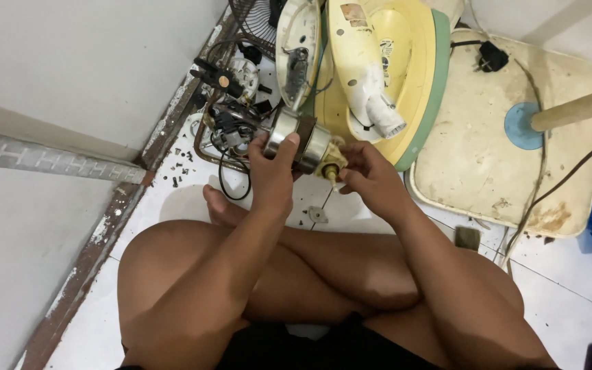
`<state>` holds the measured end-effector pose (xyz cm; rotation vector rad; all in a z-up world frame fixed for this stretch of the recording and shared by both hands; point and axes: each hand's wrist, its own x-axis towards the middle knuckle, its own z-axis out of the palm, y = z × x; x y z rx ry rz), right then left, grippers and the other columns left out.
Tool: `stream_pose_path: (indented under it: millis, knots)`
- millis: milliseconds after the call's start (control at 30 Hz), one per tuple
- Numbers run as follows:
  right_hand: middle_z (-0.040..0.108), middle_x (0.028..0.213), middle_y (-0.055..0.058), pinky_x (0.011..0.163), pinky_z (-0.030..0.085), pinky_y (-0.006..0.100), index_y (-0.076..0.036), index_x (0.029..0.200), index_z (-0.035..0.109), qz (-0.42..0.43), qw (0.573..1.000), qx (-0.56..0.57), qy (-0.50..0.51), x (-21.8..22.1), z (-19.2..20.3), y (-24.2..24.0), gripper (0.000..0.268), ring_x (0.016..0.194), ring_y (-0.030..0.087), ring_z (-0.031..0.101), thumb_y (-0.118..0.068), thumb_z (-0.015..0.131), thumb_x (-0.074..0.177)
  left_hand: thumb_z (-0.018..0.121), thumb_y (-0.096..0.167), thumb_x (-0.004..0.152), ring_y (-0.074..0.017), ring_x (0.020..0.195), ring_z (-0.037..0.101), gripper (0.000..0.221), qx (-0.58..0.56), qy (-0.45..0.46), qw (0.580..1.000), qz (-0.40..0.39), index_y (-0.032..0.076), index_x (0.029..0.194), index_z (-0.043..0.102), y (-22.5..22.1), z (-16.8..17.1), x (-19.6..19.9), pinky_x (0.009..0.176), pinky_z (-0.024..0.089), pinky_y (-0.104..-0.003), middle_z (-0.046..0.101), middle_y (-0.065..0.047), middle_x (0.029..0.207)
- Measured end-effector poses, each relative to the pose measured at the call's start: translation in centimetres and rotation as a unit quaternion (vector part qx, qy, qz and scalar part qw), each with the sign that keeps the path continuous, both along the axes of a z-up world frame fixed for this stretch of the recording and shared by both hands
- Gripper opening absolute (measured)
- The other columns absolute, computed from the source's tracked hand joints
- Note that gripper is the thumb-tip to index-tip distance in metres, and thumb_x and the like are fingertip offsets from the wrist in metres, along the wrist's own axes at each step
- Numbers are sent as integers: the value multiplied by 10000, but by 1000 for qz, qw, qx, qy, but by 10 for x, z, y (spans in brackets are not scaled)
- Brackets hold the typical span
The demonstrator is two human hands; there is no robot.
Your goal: The person is unscrewing and detaching the motor from a disassembled electric fan.
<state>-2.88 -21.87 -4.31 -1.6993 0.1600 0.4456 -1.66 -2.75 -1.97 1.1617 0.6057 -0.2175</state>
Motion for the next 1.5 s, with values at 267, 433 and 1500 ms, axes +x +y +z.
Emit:
stream_pose_path:
  millis: [267, 433, 1500]
  knots:
    - [650, 966, 226, 761, 648, 415, 4, 1414, 521, -30, 992, 65, -102, -11, -6, 9, 477, 881, 300, 698, -100, 656, 967, 774, 410, 913, -423, 1276, 486, 954, -48, -69, 995, 54, 80, 1594, 194, 2, -22, -7, 1042, 521, -624, 227, -370, 1485]
    - [642, 879, 199, 743, 634, 409, 5, 1410, 507, -12, 984, 71, -161, -13, -19, 6, 474, 822, 282, 705, -110, 654, 974, 787, 430, 889, -341, 1220, 438, 931, -56, -83, 992, 78, 124, 1567, 226, -4, -17, -14, 1033, 507, -567, 238, -325, 1483]
    - [662, 955, 135, 682, 555, 402, -13, 1091, 752, 38, 738, -345, -579, -11, 20, 23, 297, 795, 316, 652, -137, 868, 847, 820, 442, 843, -237, 1050, 482, 922, -37, -65, 988, 136, 135, 1522, 277, -9, -7, -16, 885, 582, -460, 385, -227, 1326]
